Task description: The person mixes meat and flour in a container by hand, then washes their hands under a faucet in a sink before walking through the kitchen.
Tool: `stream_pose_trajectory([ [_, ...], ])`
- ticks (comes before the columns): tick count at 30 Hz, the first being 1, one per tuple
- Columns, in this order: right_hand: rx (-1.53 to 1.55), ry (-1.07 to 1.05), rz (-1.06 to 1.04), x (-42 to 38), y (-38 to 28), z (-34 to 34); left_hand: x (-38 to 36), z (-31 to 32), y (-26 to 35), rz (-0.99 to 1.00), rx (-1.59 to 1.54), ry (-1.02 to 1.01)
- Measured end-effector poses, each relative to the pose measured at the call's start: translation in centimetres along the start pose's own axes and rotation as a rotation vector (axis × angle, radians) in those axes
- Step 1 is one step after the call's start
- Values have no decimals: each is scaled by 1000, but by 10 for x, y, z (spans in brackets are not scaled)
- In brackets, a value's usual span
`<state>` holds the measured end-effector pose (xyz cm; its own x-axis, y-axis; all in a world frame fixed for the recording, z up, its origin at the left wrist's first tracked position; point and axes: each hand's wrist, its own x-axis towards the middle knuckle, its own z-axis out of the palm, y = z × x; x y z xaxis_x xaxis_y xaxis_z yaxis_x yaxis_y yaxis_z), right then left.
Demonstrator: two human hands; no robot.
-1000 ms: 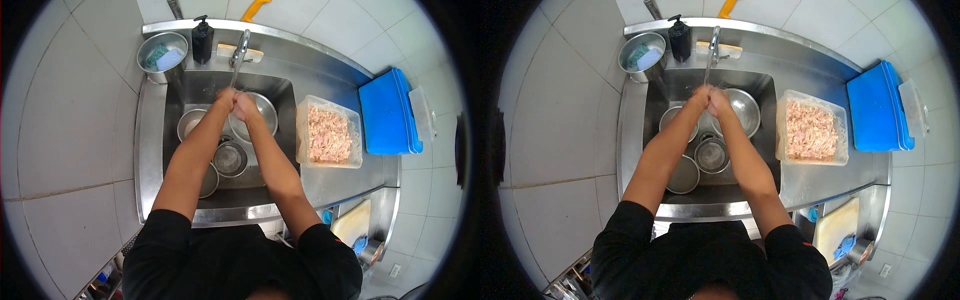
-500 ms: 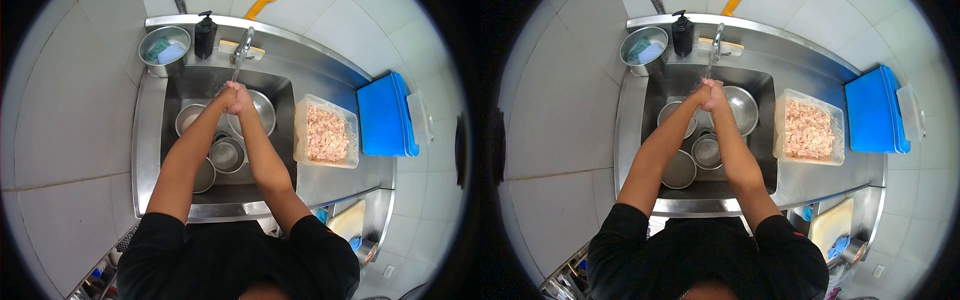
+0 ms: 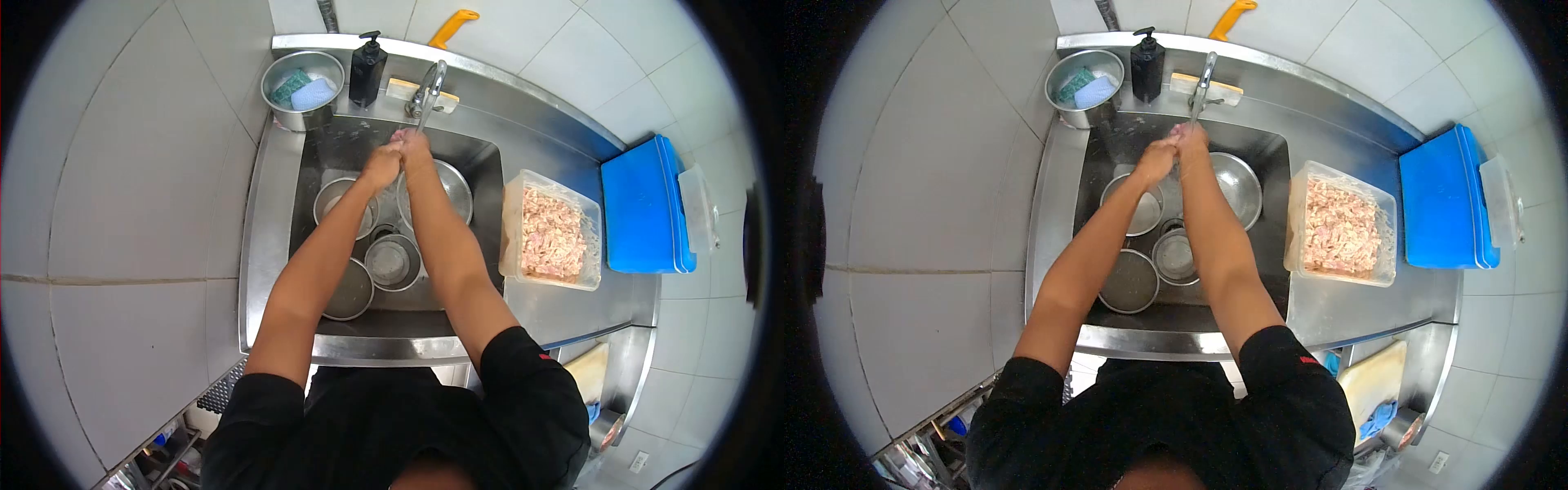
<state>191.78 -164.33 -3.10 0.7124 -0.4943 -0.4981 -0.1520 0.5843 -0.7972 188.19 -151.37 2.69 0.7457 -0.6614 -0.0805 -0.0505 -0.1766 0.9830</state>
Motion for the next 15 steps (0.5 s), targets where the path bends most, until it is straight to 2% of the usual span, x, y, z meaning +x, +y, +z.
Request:
stream_pose_trajectory([
  [1,72,70,-17,-1,-4,2,-2,2,-6,189,-54,0],
  [2,-239,-44,-232,56,26,-18,-5,9,-9,191,-50,-3],
  [4,-855,-51,-779,168,87,-58,-6,27,-15,-120,-173,218],
  [5,-625,-91,-662,124,71,-41,-4,30,-16,-121,-174,215],
  [7,-116,-108,-453,24,35,-1,7,34,-21,-22,-471,83],
  [8,-998,83,-701,30,40,-9,6,32,-10,-27,-478,82],
  [9,-1005,86,-697,35,45,-16,7,29,3,-190,-733,86],
  [10,-759,80,-573,26,40,-15,9,27,13,-355,-987,88],
  [11,-515,75,-449,11,33,-11,13,26,11,-356,-995,85],
  [13,-23,57,-205,-17,17,4,26,19,6,-681,-1216,-153],
  [15,471,40,49,-37,10,8,53,34,-33,-609,-1261,-147],
])
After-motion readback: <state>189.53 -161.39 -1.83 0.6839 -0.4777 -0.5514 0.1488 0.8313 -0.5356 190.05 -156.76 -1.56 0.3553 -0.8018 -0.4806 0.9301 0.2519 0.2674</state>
